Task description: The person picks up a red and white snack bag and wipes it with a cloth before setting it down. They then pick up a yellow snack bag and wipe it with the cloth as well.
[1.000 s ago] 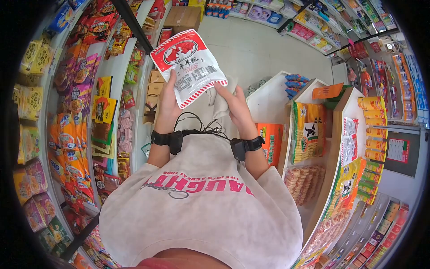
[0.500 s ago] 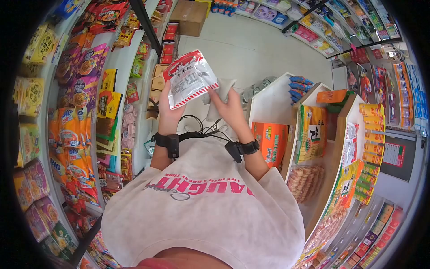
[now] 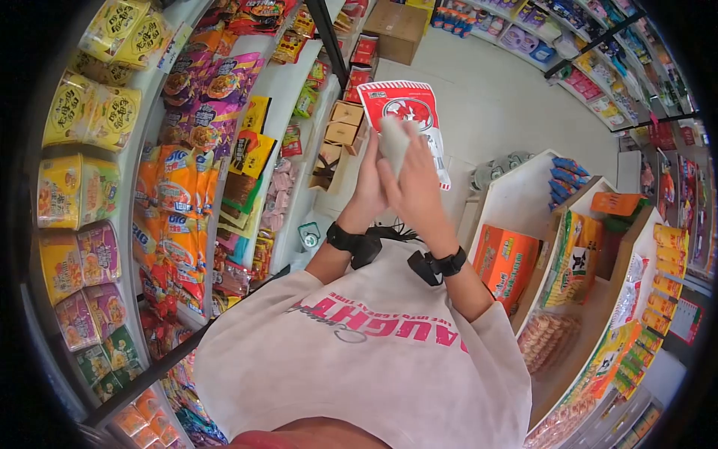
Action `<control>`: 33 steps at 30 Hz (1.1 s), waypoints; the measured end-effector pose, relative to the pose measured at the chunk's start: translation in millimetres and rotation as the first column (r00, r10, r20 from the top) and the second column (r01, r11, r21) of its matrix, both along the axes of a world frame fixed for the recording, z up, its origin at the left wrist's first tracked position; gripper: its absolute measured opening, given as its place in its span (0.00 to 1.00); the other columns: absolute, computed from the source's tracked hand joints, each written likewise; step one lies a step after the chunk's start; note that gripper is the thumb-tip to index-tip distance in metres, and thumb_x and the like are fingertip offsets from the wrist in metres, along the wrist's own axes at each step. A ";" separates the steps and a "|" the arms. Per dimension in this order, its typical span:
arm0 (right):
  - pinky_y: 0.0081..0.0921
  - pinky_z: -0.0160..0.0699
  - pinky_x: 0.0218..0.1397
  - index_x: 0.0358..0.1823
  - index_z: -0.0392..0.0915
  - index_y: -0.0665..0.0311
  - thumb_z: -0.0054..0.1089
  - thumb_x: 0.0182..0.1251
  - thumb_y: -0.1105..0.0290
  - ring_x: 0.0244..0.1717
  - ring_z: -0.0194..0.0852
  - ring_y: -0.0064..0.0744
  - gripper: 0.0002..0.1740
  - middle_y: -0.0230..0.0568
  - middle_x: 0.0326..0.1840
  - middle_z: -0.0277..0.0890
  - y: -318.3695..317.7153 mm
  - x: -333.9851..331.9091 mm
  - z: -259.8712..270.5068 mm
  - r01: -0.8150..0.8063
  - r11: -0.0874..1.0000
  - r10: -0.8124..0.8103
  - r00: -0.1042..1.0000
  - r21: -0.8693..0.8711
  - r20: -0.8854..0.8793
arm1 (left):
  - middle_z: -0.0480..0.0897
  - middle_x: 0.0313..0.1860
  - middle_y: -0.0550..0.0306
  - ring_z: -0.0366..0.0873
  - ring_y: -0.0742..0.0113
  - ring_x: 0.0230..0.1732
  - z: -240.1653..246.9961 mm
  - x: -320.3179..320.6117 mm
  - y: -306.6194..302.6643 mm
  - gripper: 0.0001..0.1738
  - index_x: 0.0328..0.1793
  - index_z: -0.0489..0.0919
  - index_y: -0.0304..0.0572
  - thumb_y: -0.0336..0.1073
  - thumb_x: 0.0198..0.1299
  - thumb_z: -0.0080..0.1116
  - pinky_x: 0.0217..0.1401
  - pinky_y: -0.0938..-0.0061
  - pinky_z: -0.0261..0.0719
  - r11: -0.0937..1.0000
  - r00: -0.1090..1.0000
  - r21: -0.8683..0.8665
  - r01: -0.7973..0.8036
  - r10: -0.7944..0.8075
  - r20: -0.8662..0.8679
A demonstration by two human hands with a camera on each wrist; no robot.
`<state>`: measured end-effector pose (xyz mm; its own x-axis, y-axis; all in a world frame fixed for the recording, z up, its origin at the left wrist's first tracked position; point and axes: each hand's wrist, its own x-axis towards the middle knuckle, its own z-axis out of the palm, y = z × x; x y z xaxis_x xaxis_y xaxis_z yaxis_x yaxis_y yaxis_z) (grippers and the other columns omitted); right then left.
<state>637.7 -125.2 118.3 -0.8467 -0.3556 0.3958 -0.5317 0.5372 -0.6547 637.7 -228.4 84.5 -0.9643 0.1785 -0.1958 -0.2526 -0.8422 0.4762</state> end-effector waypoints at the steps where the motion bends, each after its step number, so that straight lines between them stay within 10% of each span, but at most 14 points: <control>1: 0.50 0.49 0.81 0.71 0.68 0.70 0.54 0.72 0.68 0.79 0.56 0.56 0.28 0.57 0.73 0.66 -3.0 5.4 5.9 -0.042 0.999 0.042 0.999 0.023 -0.014 | 0.74 0.68 0.55 0.74 0.65 0.67 4.5 2.7 -1.9 0.36 0.76 0.64 0.47 0.66 0.77 0.31 0.70 0.65 0.74 0.999 1.000 -0.022 -0.028 0.028 0.014; 9: 0.49 0.52 0.81 0.57 0.74 0.85 0.54 0.74 0.61 0.76 0.61 0.55 0.27 0.62 0.63 0.72 24.1 14.7 1.9 -0.190 0.979 0.195 0.978 0.072 -0.068 | 0.80 0.57 0.56 0.80 0.65 0.59 -4.8 5.0 6.5 0.33 0.67 0.71 0.50 0.66 0.77 0.31 0.62 0.66 0.80 0.994 0.996 -0.072 -0.080 0.082 0.021; 15: 0.50 0.54 0.80 0.62 0.73 0.76 0.52 0.75 0.61 0.74 0.63 0.56 0.25 0.63 0.66 0.69 79.7 -2.7 16.4 0.011 0.999 -0.002 0.986 0.052 -0.166 | 0.79 0.64 0.54 0.79 0.61 0.63 20.6 -2.3 61.5 0.34 0.73 0.68 0.48 0.64 0.77 0.34 0.66 0.63 0.78 0.993 0.998 -0.102 0.051 -0.048 0.035; 21: 0.51 0.55 0.78 0.64 0.71 0.76 0.57 0.71 0.63 0.74 0.60 0.61 0.27 0.61 0.71 0.66 146.8 -14.1 -1.1 0.319 0.900 -0.232 0.927 -0.296 0.293 | 0.75 0.70 0.56 0.76 0.62 0.68 27.9 -4.8 124.1 0.32 0.77 0.65 0.47 0.60 0.78 0.39 0.70 0.64 0.75 0.971 0.982 -0.158 0.182 -0.188 -0.021; 27: 0.48 0.56 0.79 0.61 0.68 0.85 0.62 0.66 0.66 0.75 0.59 0.61 0.30 0.61 0.71 0.66 178.9 15.8 -1.0 -0.004 0.999 -0.004 0.984 -0.045 -0.179 | 0.79 0.64 0.54 0.79 0.62 0.63 24.7 -12.0 157.2 0.34 0.74 0.68 0.47 0.63 0.77 0.39 0.66 0.63 0.79 0.967 0.989 -0.229 0.115 -0.089 0.122; 33: 0.43 0.58 0.78 0.55 0.73 0.86 0.54 0.76 0.58 0.73 0.64 0.56 0.29 0.66 0.70 0.67 259.6 -8.1 -52.5 0.547 0.809 -0.526 0.837 -0.213 0.151 | 0.76 0.69 0.49 0.78 0.55 0.66 29.8 -33.6 212.4 0.35 0.76 0.66 0.40 0.60 0.78 0.38 0.68 0.58 0.78 0.972 0.988 -0.180 0.153 -0.150 0.030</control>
